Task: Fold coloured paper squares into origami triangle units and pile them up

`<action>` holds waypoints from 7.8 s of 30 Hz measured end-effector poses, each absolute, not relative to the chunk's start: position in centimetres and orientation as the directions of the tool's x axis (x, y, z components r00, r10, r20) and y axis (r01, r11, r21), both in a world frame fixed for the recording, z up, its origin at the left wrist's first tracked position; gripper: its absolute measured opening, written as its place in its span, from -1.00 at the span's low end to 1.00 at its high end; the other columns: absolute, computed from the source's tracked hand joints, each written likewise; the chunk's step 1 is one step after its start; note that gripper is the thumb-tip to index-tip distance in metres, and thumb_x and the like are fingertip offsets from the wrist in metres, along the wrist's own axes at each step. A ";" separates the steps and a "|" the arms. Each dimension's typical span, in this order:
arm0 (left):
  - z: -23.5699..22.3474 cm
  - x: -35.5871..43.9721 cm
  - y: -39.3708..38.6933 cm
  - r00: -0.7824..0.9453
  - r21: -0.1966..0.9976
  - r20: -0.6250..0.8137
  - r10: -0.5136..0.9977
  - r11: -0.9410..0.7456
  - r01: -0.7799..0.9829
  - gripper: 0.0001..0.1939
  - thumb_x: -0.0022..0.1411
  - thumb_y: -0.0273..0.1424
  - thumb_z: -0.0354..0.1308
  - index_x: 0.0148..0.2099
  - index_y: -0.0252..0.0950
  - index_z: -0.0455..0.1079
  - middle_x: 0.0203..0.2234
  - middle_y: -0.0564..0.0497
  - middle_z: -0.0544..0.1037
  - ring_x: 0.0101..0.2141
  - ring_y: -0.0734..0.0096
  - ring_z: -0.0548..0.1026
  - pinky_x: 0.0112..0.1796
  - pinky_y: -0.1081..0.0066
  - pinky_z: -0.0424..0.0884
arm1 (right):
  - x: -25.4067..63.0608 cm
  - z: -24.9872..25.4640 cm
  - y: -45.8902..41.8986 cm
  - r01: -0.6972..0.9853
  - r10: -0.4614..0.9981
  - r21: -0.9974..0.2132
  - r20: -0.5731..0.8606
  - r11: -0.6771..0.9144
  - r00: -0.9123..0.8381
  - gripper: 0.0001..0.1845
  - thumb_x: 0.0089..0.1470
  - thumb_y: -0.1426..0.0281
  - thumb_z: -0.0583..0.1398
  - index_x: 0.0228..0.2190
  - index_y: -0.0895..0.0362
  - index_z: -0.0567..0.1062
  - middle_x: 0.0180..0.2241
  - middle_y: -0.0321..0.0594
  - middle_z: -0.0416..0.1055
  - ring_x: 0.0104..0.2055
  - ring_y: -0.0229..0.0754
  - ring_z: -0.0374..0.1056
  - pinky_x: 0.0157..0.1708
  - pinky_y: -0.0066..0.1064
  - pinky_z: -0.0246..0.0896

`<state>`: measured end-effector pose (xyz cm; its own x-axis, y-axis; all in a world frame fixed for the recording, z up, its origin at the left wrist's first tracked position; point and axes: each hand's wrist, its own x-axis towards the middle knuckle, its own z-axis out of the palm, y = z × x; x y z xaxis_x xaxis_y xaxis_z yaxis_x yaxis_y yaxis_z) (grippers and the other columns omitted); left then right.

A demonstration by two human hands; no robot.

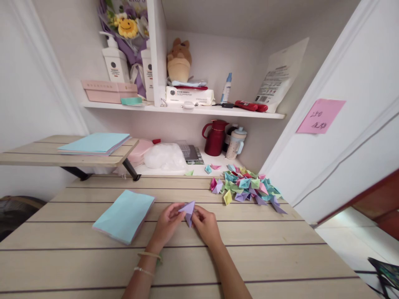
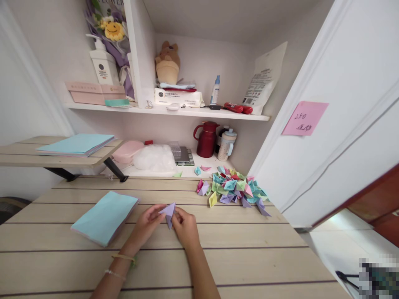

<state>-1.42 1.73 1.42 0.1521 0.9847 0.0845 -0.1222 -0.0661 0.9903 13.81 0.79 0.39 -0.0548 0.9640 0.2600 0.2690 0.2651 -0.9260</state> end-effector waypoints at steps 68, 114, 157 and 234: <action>2.0 -1.3 1.7 0.209 0.997 0.050 0.977 -0.038 -0.059 -0.67 0.00 -0.21 0.17 -0.28 -0.36 0.50 -0.41 -0.08 0.58 -0.35 0.24 0.49 -0.24 0.32 0.38 | 13.7 0.6 1.2 -0.056 0.988 -0.987 0.151 0.151 0.014 -0.56 -0.08 0.10 0.18 -0.25 0.17 0.50 -0.50 -0.21 0.45 -0.50 -0.23 0.31 -0.53 -0.45 0.24; 1.1 -1.5 2.0 0.043 0.994 0.095 0.995 -0.093 -0.056 -0.76 -0.01 -0.35 0.18 -0.25 -0.33 0.36 -0.61 0.10 0.45 -0.56 0.49 0.40 -0.49 0.51 0.32 | 13.9 0.3 0.8 0.253 0.920 -0.886 0.389 0.388 -0.049 -0.57 0.00 0.34 0.15 -0.03 0.05 0.38 -0.34 -0.21 0.42 -0.56 -0.34 0.18 -0.54 -0.50 0.17; 1.2 -1.4 1.9 0.139 0.995 0.097 0.986 -0.099 0.007 -0.67 -0.02 -0.32 0.20 -0.17 -0.34 0.42 -0.29 -0.09 0.55 -0.27 0.30 0.48 -0.19 0.32 0.37 | 14.0 -0.1 1.3 -0.006 0.974 -0.985 0.169 0.170 -0.149 -0.71 0.02 0.26 0.10 -0.25 0.12 0.47 -0.45 -0.22 0.44 -0.44 -0.24 0.33 -0.49 -0.46 0.29; 1.2 -1.8 1.8 0.249 0.745 0.447 0.859 -0.512 0.427 -0.83 0.14 -0.38 0.04 -0.31 -0.26 0.47 -0.39 -0.04 0.53 -0.33 0.35 0.46 -0.29 0.37 0.37 | 13.9 0.8 0.4 0.488 0.907 -0.787 0.421 0.379 -0.026 -0.88 -0.11 0.40 0.19 -0.42 0.11 0.49 -0.46 -0.25 0.44 -0.44 -0.26 0.34 -0.48 -0.50 0.23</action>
